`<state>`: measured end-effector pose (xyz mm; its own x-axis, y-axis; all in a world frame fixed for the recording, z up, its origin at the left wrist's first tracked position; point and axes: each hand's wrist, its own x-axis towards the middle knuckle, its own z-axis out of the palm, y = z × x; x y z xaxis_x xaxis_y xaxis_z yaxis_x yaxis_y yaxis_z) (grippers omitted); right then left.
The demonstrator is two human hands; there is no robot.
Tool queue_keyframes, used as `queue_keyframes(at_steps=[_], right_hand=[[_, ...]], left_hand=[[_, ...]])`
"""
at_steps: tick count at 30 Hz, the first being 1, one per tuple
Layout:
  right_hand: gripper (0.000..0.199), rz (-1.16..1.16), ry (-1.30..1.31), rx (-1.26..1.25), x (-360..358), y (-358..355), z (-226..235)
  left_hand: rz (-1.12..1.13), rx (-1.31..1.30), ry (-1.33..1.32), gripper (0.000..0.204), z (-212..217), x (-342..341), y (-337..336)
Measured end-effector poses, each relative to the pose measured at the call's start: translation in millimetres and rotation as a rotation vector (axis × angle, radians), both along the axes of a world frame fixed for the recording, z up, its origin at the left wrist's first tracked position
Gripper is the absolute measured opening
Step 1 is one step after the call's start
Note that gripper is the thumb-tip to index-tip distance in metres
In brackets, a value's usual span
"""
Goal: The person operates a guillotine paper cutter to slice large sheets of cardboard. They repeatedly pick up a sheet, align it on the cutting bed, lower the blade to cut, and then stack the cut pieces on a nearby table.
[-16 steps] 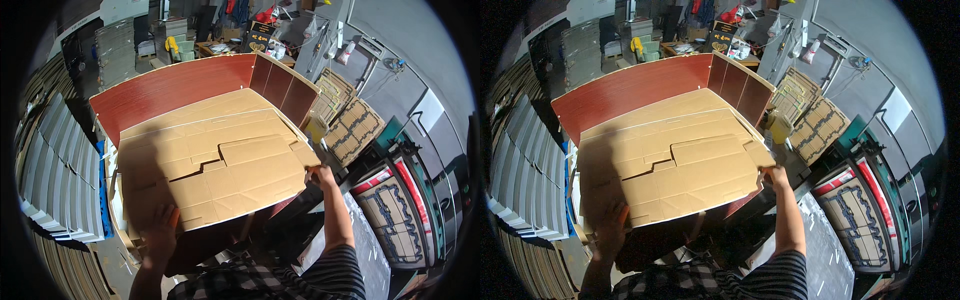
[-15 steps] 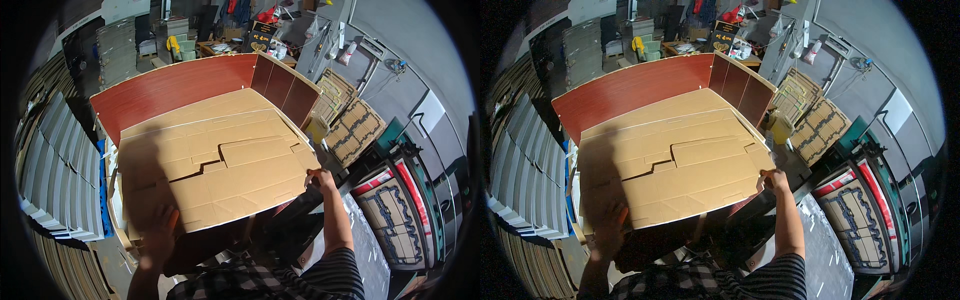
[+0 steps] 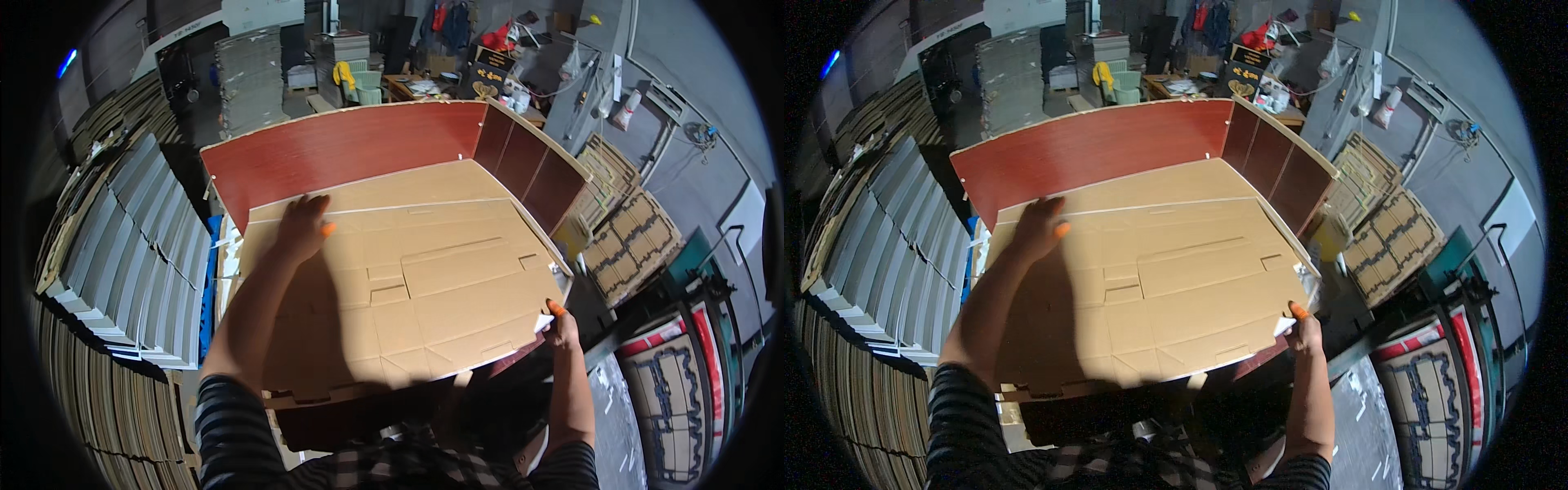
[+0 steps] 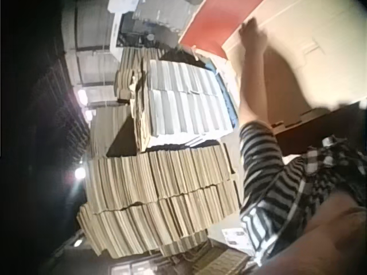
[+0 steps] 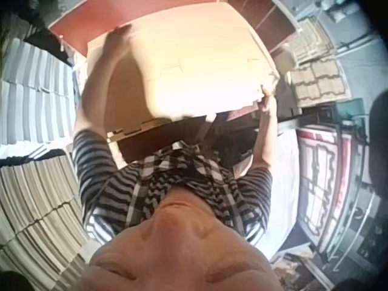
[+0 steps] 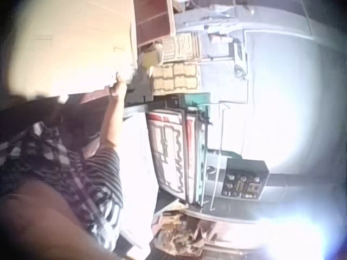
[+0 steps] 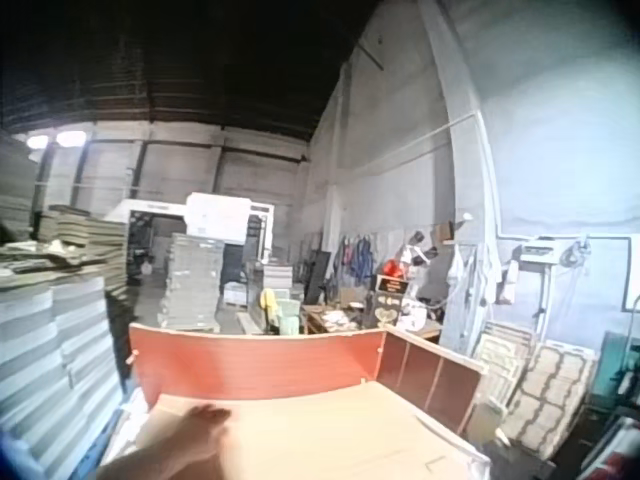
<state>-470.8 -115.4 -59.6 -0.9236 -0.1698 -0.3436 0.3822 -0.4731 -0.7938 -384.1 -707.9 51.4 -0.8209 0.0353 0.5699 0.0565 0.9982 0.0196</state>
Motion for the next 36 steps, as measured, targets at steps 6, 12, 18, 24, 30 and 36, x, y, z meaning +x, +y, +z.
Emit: queue_keyframes(at_steps=[6, 12, 18, 24, 30, 36], right_hand=[[0.044, -0.076, 0.022, -0.034, 21, 10, -7], [0.042, -0.219, -0.047, -0.153, 33, -24, -22], [0.043, -0.095, -0.016, -0.215, 36, -23, -18], [0.061, -0.07, -0.051, -0.402, 54, -42, -18], [0.05, -0.094, -0.076, -0.026, 75, -79, 3], [0.04, -0.182, 0.06, 0.021, 60, -74, -19]], left_hand=[[0.266, 0.139, -0.426, 0.069, -45, -71, 1], [0.262, 0.057, -0.54, 0.069, -37, -81, -13], [0.249, 0.169, -0.641, 0.064, -21, -93, -14], [0.241, 0.213, -0.658, 0.06, -19, -100, -22], [0.231, 0.269, -0.768, 0.05, -12, -104, -34], [0.158, 0.375, -0.789, 0.047, -18, -111, -39]])
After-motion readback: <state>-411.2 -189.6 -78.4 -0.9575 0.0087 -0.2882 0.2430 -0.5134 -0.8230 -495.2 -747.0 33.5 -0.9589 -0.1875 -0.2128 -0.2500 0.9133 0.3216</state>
